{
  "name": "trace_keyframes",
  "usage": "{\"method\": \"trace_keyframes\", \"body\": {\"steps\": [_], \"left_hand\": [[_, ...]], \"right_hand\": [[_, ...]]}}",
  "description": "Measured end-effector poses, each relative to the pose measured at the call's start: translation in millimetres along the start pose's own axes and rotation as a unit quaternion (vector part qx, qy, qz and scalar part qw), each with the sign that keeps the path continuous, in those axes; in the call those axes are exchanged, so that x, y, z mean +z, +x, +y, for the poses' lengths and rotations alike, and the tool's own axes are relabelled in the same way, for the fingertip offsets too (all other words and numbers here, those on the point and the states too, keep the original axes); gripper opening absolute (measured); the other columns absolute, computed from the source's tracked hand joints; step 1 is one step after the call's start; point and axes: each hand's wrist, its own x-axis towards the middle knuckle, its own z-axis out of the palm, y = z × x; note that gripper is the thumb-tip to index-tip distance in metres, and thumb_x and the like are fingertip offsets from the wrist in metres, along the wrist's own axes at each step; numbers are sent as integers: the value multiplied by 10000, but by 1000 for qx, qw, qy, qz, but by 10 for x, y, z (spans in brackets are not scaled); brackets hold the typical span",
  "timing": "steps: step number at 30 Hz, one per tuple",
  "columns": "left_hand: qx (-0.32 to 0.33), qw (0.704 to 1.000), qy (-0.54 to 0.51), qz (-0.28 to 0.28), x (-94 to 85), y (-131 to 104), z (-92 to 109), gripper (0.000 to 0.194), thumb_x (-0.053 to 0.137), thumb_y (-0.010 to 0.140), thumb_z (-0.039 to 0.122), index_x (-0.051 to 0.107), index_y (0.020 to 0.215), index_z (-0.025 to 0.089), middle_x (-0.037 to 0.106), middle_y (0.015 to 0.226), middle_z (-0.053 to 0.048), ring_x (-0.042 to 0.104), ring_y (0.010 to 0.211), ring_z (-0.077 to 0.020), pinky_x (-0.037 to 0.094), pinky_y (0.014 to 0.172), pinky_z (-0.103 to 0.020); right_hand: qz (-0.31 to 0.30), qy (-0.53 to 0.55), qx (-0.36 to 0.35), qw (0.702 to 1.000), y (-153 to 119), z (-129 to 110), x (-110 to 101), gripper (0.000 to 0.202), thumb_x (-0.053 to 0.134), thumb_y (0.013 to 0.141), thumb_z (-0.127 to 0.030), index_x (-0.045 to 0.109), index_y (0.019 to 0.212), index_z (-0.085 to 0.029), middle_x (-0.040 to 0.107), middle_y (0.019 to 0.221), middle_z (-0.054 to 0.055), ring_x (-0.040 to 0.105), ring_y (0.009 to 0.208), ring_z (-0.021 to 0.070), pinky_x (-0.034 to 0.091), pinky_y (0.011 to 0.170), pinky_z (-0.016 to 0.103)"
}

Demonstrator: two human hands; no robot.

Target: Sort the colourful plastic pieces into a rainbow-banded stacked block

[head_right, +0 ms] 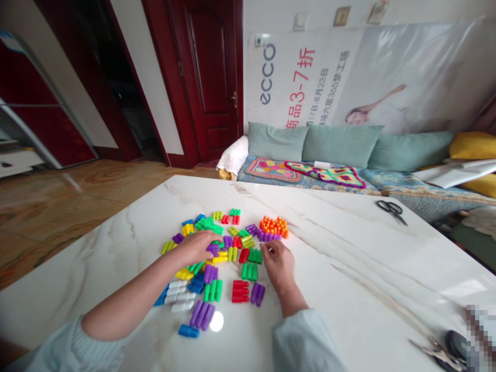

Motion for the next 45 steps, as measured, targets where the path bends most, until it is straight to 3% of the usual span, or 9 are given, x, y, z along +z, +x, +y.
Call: {"method": "trace_keyframes", "body": {"steps": [5,11,14,19,23,28,36,41,45], "left_hand": [[-22,1000,21,-7,-14,-1,21,435,725,625,84,676,1031,234,686,1013,-54,638,982,-274,484,814,-318],[-24,1000,7,13,-71,20,22,193,673,699,121,696,876,196,691,899,-54,644,897,-252,474,768,-308],[14,991,-127,32,-103,43,150,208,582,777,132,691,946,186,698,871,-42,648,823,-197,480,727,-270],[30,874,-485,-23,35,61,472,490,569,822,188,498,1306,157,694,799,-43,645,647,-151,489,586,-230],[18,812,-583,-20,182,71,604,591,630,828,300,420,1366,173,694,808,-52,659,654,-160,514,580,-242],[-3,777,-629,-2,230,79,617,657,716,771,394,447,1328,170,703,817,-58,652,616,-151,499,532,-219],[-41,796,-603,43,321,92,709,456,697,780,394,581,1150,153,715,829,-65,660,614,-157,524,525,-230],[-5,803,-592,70,332,67,736,402,677,790,297,583,1155,160,718,883,-72,692,801,-196,548,649,-251],[-29,817,-574,50,296,86,682,438,665,781,250,561,1197,162,697,905,-69,687,736,-175,537,605,-246]], "right_hand": [[-25,44,-34,998,-2,1,45,315,510,871,-422,655,712,-192,644,711,31,563,620,146,420,604,248],[-49,89,-51,994,-18,-60,47,290,522,874,-391,644,701,-193,620,708,25,542,619,141,430,610,250],[-73,153,-38,985,-53,-156,70,242,565,851,-384,655,735,-190,629,725,25,541,622,143,443,610,257],[-196,362,-2,911,-149,-377,94,300,692,782,-389,664,1013,-199,674,885,40,602,750,175,503,707,301],[-255,487,6,836,-175,-465,58,357,736,764,-363,649,1082,-225,664,931,30,613,856,189,500,825,343],[-244,545,-4,802,-129,-450,25,381,736,764,-376,655,1112,-244,651,975,31,612,852,188,506,838,360],[-180,497,-34,848,-116,-457,6,344,700,792,-401,673,1101,-253,534,1251,73,534,1143,257,524,856,354],[-145,428,-54,891,-142,-450,45,413,674,806,-423,636,1173,-238,568,1220,84,561,1098,250,520,825,341],[8,327,-3,945,-66,-283,-11,436,664,801,-438,606,1177,-225,644,1077,65,606,890,193,500,750,313]]}}
